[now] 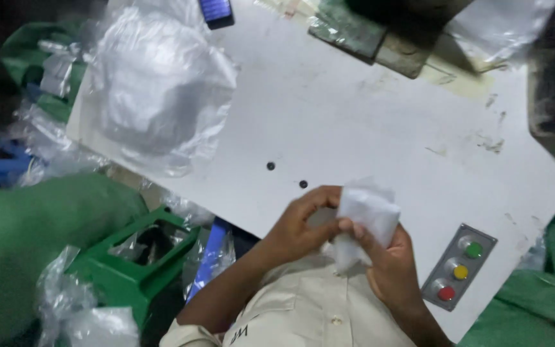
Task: Sorting and inspecting small plastic bags at a workstation
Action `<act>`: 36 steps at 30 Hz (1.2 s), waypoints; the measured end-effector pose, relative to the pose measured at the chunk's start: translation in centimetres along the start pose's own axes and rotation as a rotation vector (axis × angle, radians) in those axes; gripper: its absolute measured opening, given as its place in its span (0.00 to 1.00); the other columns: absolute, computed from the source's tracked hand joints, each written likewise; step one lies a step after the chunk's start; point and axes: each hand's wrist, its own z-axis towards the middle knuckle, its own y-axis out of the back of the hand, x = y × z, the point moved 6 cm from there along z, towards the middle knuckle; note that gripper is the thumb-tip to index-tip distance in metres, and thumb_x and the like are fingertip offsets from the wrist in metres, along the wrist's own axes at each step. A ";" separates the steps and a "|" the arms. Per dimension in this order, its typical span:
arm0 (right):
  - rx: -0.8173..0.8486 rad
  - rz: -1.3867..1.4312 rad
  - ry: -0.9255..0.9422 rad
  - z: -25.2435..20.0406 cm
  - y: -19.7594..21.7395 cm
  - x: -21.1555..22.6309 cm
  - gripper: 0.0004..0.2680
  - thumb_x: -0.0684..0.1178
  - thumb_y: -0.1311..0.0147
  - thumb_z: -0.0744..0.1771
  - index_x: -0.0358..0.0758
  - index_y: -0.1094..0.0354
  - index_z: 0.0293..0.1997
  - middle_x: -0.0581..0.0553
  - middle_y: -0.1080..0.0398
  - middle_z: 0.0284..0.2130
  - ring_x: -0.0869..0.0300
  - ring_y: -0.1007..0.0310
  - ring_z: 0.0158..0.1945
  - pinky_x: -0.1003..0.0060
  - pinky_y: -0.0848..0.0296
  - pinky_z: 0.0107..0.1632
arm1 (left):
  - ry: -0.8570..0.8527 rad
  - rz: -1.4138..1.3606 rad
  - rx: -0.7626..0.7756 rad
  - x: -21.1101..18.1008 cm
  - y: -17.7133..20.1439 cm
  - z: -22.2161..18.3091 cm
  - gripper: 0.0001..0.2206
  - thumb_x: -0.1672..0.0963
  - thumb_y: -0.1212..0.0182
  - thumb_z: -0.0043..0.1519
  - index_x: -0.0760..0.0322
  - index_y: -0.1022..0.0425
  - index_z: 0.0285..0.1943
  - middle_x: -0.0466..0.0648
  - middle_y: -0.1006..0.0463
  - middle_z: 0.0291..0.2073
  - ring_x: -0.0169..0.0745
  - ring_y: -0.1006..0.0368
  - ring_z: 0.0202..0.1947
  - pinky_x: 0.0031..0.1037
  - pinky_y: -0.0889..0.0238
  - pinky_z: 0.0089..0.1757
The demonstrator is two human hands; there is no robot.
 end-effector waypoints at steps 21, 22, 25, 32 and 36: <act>-0.230 -0.122 -0.058 -1.0 0.0 6.1 0.22 0.43 0.46 0.63 0.35 0.41 0.66 0.29 0.30 0.52 0.37 0.25 0.42 0.42 0.23 0.37 | 0.288 1.274 -0.634 1.5 22.0 -3.0 0.17 0.48 0.30 0.58 0.57 0.18 0.51 0.58 0.27 0.49 0.64 0.37 0.50 0.50 0.43 0.48; -0.242 -0.120 -0.059 -0.6 0.4 5.4 0.22 0.43 0.46 0.63 0.35 0.41 0.66 0.29 0.30 0.52 0.37 0.25 0.42 0.42 0.23 0.37 | 0.286 1.271 -0.623 1.7 22.2 -2.8 0.17 0.48 0.30 0.58 0.57 0.18 0.51 0.58 0.27 0.49 0.64 0.37 0.50 0.50 0.43 0.48; -0.179 -0.051 -0.046 -0.1 0.7 4.0 0.21 0.42 0.42 0.62 0.34 0.38 0.62 0.33 0.29 0.45 0.43 0.27 0.42 0.42 0.21 0.36 | 0.087 1.335 -0.518 1.7 21.9 -2.1 0.12 0.49 0.44 0.69 0.58 0.20 0.46 0.53 0.22 0.42 0.61 0.32 0.43 0.47 0.42 0.44; -0.258 -0.090 -0.043 -1.6 -0.1 6.8 0.23 0.43 0.44 0.62 0.37 0.40 0.65 0.34 0.30 0.47 0.44 0.27 0.43 0.39 0.22 0.34 | 0.045 0.815 -0.492 -0.8 19.3 -1.2 0.19 0.46 0.56 0.72 0.66 0.34 0.52 0.52 0.28 0.39 0.47 0.34 0.38 0.36 0.41 0.38; -0.223 -0.060 0.019 -0.7 1.1 5.5 0.18 0.43 0.42 0.63 0.32 0.37 0.59 0.33 0.29 0.43 0.41 0.24 0.37 0.45 0.23 0.32 | -0.191 1.197 -0.258 -1.6 14.4 -0.1 0.18 0.52 0.36 0.66 0.66 0.30 0.59 0.56 0.22 0.49 0.50 0.23 0.41 0.42 0.33 0.46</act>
